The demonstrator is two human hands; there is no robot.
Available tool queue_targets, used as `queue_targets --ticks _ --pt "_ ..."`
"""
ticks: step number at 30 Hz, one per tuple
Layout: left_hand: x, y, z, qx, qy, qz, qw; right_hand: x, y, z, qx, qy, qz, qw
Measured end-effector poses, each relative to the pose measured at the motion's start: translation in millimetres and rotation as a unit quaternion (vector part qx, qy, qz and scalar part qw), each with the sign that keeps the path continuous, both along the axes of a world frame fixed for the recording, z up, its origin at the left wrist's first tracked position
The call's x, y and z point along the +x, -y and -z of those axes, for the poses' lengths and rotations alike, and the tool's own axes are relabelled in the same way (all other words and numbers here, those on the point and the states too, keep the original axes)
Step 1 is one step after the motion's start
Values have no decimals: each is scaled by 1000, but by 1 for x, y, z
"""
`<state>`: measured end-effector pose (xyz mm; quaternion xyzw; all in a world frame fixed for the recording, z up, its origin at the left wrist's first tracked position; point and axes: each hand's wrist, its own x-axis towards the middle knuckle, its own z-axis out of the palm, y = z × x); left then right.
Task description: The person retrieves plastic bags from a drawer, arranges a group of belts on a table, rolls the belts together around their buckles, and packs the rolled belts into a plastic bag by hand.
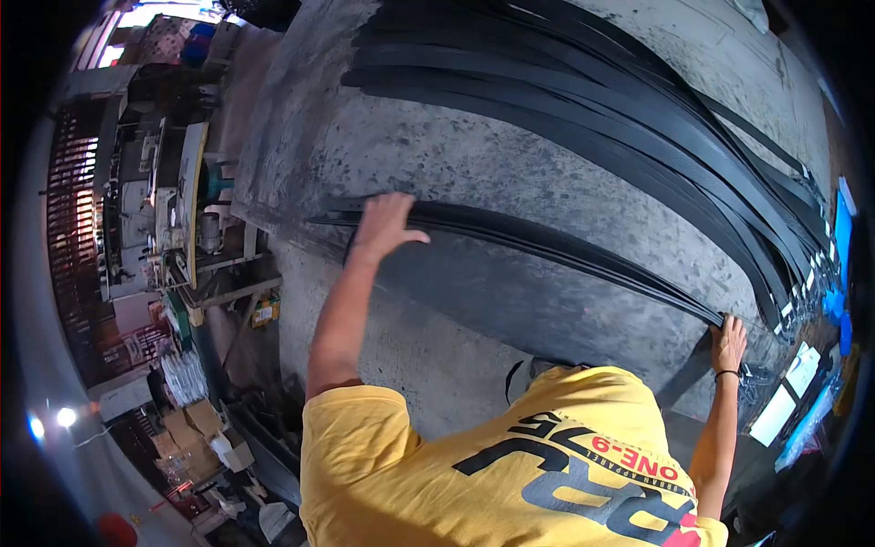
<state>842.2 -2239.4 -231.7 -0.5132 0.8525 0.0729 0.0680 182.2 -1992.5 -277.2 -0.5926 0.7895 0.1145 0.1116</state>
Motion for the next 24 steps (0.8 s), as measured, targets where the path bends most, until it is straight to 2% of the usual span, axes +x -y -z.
queue_targets --ticks 2,4,7,9,10,13,14,16,17,19,20,22,24 --pt "-46 -13 2 58 -13 13 998 -1 -2 3 -8 -2 -3 1000" --pt "-68 -23 18 10 -1 22 1000 0 -1 4 4 -8 15 1000" --pt "-68 -25 12 50 62 -8 997 -2 -3 7 9 -12 21 1000" --pt "-54 -32 20 -71 10 72 995 -6 -4 10 -7 5 15 1000" --pt "-45 -38 22 -73 14 65 995 -8 -5 13 -8 -2 7 1000" --pt "-10 -52 13 -19 77 -50 996 -12 -9 17 -28 -20 -10 999" --pt "11 -54 13 -65 89 -54 992 -14 -9 18 -30 -19 -12 999" --pt "38 -50 11 -71 164 -95 979 -11 -10 19 -29 -13 -13 999" --pt "46 -43 11 -68 165 -96 979 -11 -8 17 -20 -10 -9 1000" --pt "51 -21 1 86 138 -127 979 -12 -5 15 -10 -10 -10 1000" --pt "55 -14 -1 88 134 -126 979 -12 -5 13 -8 -13 -9 1000" --pt "59 -2 -6 -40 135 -11 990 -8 -5 12 -14 -14 -6 1000" --pt "47 -1 -6 -39 146 4 988 -7 -4 11 -7 -14 4 1000"
